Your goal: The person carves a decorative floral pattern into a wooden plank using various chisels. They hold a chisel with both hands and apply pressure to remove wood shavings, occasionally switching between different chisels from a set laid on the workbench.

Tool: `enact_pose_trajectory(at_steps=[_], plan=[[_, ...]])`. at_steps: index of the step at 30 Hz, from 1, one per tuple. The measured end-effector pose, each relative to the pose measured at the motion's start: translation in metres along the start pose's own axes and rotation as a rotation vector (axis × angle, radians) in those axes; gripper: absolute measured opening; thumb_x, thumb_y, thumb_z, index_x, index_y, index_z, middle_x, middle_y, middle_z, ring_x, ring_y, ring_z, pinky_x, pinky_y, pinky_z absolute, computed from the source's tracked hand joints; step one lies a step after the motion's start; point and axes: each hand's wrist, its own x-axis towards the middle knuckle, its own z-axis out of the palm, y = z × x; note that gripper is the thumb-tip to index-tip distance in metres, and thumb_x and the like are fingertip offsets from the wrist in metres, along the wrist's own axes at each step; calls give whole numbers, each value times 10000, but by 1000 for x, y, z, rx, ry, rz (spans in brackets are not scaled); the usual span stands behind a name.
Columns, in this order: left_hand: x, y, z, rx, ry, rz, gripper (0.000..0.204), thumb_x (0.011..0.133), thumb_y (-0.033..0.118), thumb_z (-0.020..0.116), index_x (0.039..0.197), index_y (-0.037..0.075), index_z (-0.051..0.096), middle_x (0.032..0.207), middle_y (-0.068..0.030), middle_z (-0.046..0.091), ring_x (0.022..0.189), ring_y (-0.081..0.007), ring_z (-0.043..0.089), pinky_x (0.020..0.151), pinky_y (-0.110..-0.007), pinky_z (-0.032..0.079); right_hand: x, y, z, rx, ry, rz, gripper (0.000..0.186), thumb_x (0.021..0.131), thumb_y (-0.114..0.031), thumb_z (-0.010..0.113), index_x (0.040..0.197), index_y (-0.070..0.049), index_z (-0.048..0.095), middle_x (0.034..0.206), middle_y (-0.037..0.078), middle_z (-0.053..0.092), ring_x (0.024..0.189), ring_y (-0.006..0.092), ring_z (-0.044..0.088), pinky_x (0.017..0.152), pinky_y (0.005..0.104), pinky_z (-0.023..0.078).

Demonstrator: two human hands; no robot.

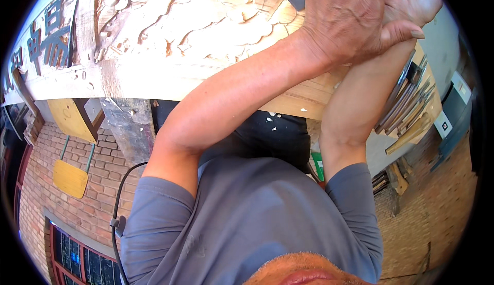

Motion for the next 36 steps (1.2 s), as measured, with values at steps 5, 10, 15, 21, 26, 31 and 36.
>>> enact_pose_trajectory(at_steps=[5,10,15,21,26,31,36], plan=[[1,2,-3,2,-48,-14,1114,986,733,627,1621,-129,317,1011,-158,560,799,-221,575,620,-334,504,-2,-2,-2,4,9,-5,709,1059,-749,359,912,-75,520,895,84,513,691,179,424,619,334,378],[2,-5,0,-124,-4,-46,1107,971,671,699,1628,-124,297,1045,-162,573,836,-241,597,655,-350,535,1,1,-3,12,13,-2,706,1060,-743,364,930,-69,531,920,94,517,722,188,433,639,343,387],[1,-3,-2,-128,1,-22,1086,964,627,731,1625,-117,296,1080,-163,580,887,-256,621,690,-352,555,1,0,-4,13,18,-3,704,1061,-737,369,948,-64,543,944,104,522,754,197,442,659,352,397],[-7,0,-8,19,-64,-120,1052,960,572,753,1613,-115,298,1088,-158,573,886,-253,628,653,-358,553,0,6,0,6,15,-1,702,1061,-729,374,970,-57,556,973,115,528,791,208,453,682,364,409],[2,6,-11,-97,-81,-76,1085,973,669,694,1609,-124,313,1046,-151,557,819,-229,596,596,-340,524,-7,0,1,-5,25,-3,701,1062,-723,379,988,-52,568,997,125,532,823,218,462,702,373,419],[5,2,-10,-82,-58,-30,1104,984,720,645,1613,-126,317,1027,-154,556,802,-219,583,581,-326,510,-8,1,3,-4,21,-4,700,1063,-716,384,1006,-47,579,1022,135,537,855,227,471,722,382,429],[7,4,-9,-83,-39,-9,1098,982,713,653,1614,-119,317,1037,-160,559,798,-217,586,583,-333,513,-10,-2,3,-13,26,-4,700,1064,-710,388,1024,-41,591,1046,145,542,886,236,480,742,391,438]])
